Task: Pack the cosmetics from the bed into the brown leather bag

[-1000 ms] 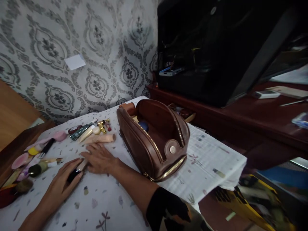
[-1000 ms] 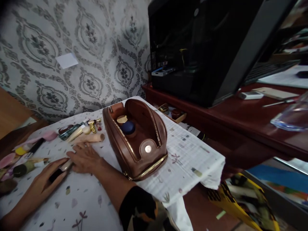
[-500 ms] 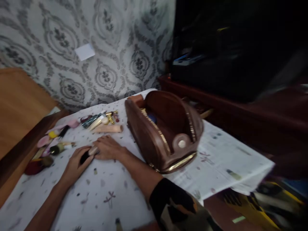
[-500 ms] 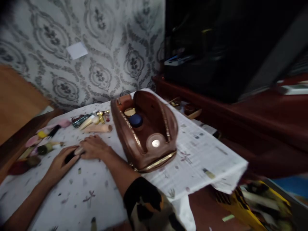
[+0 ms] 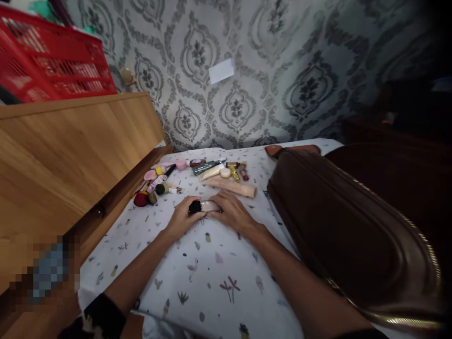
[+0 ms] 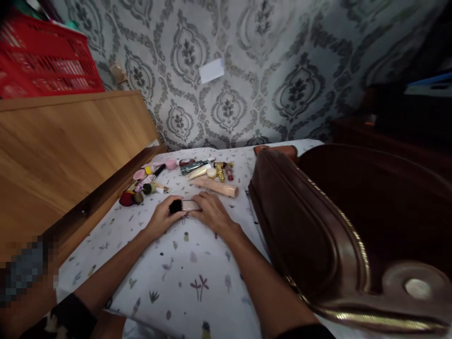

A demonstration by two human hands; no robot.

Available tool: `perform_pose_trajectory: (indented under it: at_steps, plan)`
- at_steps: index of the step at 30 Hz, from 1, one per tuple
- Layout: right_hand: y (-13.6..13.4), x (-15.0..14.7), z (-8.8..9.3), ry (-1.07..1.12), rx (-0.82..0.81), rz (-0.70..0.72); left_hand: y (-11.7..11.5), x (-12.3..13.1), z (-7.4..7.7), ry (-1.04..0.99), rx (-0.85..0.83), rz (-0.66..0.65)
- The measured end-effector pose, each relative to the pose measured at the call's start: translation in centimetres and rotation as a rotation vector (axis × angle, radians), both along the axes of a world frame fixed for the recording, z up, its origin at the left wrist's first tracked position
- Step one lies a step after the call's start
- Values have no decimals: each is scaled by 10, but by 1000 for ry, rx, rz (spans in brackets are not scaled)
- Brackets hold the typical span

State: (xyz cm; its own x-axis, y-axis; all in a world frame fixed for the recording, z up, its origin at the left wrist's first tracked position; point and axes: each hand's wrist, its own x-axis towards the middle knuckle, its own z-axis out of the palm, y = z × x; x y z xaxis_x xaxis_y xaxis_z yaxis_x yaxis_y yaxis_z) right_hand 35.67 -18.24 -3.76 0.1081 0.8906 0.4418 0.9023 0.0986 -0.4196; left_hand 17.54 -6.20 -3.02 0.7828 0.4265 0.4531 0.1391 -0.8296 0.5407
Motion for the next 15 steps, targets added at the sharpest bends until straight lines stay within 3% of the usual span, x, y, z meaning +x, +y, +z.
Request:
perform_pose_trajectory:
  at_steps: [6, 15]
  plan:
    - [1, -1, -4, -112, 71, -117, -2, -1, 0, -16, -10, -19]
    - [-5, 7, -11, -342, 162, -494, 2, -4, -5, 17, -9, -17]
